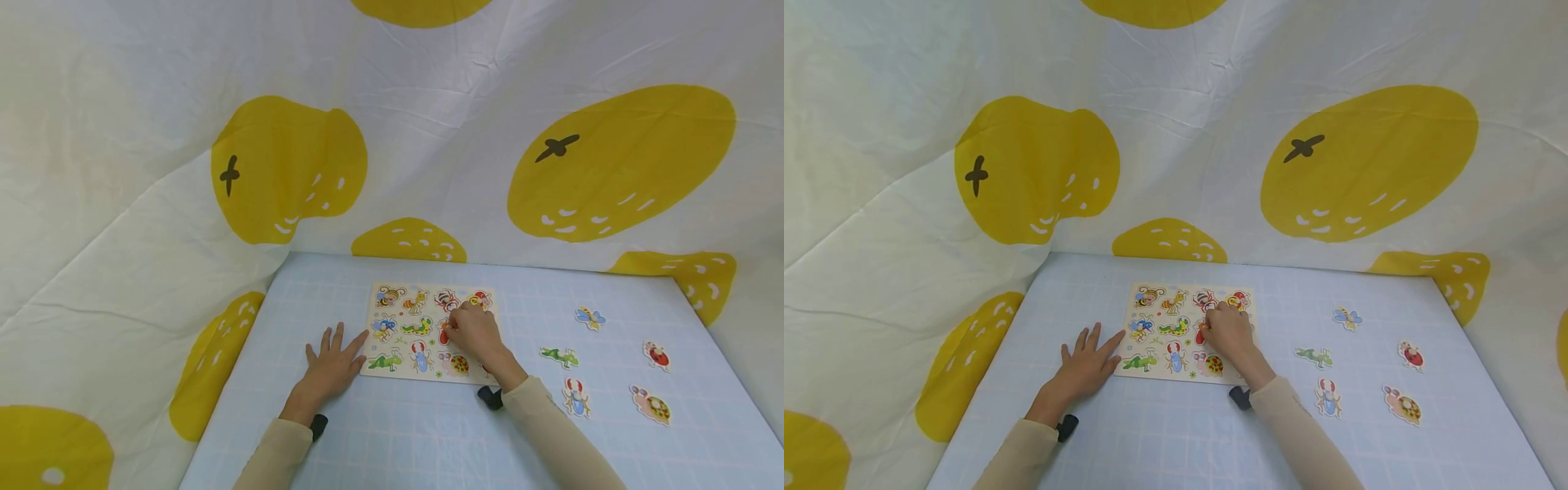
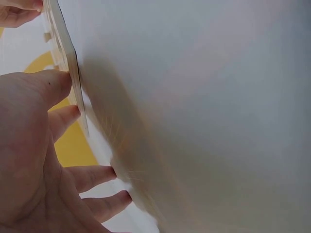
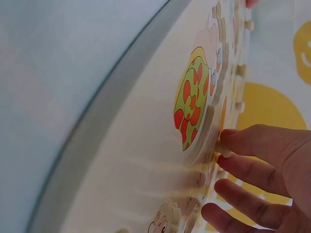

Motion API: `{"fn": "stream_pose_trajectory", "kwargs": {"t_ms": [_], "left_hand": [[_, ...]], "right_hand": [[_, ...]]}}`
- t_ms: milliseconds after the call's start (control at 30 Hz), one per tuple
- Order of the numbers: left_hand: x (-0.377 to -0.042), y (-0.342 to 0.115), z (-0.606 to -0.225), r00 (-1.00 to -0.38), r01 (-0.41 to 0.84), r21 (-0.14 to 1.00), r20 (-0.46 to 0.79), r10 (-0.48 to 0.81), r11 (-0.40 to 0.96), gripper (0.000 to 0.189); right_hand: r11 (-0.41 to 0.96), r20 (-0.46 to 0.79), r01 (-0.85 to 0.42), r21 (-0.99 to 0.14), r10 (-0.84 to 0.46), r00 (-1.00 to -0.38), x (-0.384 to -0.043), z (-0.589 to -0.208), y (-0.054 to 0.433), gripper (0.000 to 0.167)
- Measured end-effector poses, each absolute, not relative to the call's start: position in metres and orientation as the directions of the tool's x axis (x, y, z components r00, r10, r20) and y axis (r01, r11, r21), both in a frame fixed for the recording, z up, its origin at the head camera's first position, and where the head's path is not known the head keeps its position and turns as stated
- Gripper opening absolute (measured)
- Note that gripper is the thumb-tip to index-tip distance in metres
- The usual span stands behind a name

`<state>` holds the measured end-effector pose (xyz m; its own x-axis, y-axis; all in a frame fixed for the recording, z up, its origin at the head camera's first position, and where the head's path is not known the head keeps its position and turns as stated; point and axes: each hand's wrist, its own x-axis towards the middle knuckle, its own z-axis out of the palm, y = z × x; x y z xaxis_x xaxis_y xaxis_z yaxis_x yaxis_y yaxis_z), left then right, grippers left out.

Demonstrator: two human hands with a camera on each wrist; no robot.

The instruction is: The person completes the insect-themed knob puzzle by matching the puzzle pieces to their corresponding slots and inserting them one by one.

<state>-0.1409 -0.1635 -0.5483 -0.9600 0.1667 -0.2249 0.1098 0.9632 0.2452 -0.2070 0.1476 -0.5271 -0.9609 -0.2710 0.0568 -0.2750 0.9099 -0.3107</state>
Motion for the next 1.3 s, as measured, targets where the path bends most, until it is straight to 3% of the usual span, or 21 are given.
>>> {"fn": "stream_pose_trajectory", "kwargs": {"t_ms": [633, 1300], "left_hand": [[-0.139, -0.162, -0.546, -0.963, 0.107, 0.236, -0.217, 0.160, 0.966, 0.057], [-0.139, -0.162, -0.548, -0.965, 0.111, 0.252, -0.202, 0.164, 0.961, 0.056]], "right_hand": [[0.905, 0.057, -0.266, -0.331, -0.262, -0.963, -0.205, -0.528, 0.150, 0.014], [0.903, 0.160, -0.257, -0.344, -0.213, -0.964, -0.191, -0.496, 0.171, 0.019]]}}
